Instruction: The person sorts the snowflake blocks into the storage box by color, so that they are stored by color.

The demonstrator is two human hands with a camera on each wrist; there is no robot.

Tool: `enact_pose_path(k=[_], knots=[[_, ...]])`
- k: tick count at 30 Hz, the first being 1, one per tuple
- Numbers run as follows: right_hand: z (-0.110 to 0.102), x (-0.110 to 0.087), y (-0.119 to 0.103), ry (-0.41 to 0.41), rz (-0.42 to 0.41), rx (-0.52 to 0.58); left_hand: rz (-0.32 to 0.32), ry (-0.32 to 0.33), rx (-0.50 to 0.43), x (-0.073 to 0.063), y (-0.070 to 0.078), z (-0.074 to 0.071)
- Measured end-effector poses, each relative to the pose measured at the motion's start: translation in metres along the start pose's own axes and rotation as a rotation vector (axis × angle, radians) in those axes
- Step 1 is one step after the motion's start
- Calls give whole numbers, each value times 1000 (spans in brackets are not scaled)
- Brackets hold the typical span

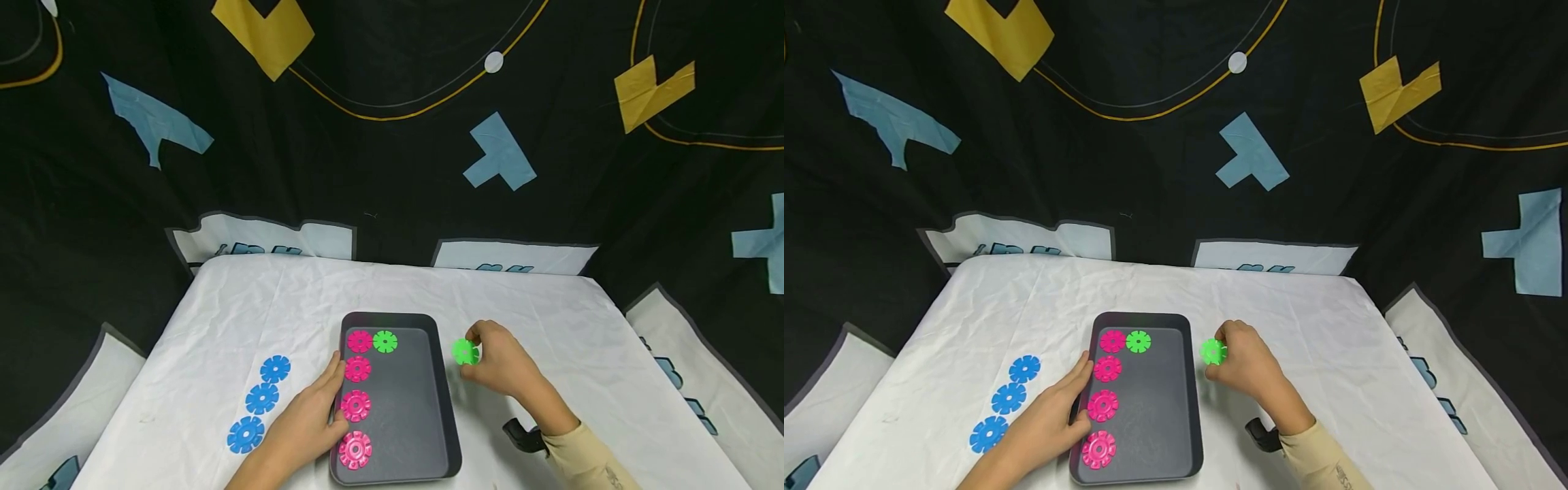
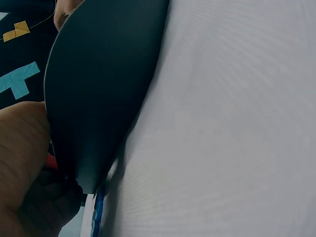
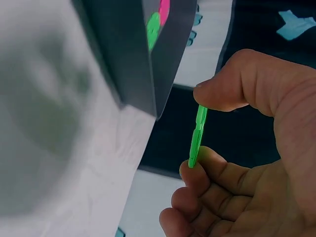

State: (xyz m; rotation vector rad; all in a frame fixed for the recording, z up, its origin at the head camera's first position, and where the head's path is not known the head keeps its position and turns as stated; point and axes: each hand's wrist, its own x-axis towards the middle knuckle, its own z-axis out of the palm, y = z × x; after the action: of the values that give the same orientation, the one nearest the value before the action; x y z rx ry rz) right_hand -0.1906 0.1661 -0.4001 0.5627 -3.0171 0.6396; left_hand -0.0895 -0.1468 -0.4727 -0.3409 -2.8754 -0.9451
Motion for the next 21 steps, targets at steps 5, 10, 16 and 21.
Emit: enact_pose_path(k=[5, 10, 16, 21], knots=[[6, 5, -14, -18, -2, 6, 1, 1, 3, 0, 0, 0], [11, 9, -28, -40, 1, 11, -3, -4, 8, -1, 0, -1], [19, 15, -43, -63, -61, -2, -4, -4, 14, -1, 0, -1], [28, 20, -54, -84, -132, -6, 2, -3, 19, -1, 0, -2]])
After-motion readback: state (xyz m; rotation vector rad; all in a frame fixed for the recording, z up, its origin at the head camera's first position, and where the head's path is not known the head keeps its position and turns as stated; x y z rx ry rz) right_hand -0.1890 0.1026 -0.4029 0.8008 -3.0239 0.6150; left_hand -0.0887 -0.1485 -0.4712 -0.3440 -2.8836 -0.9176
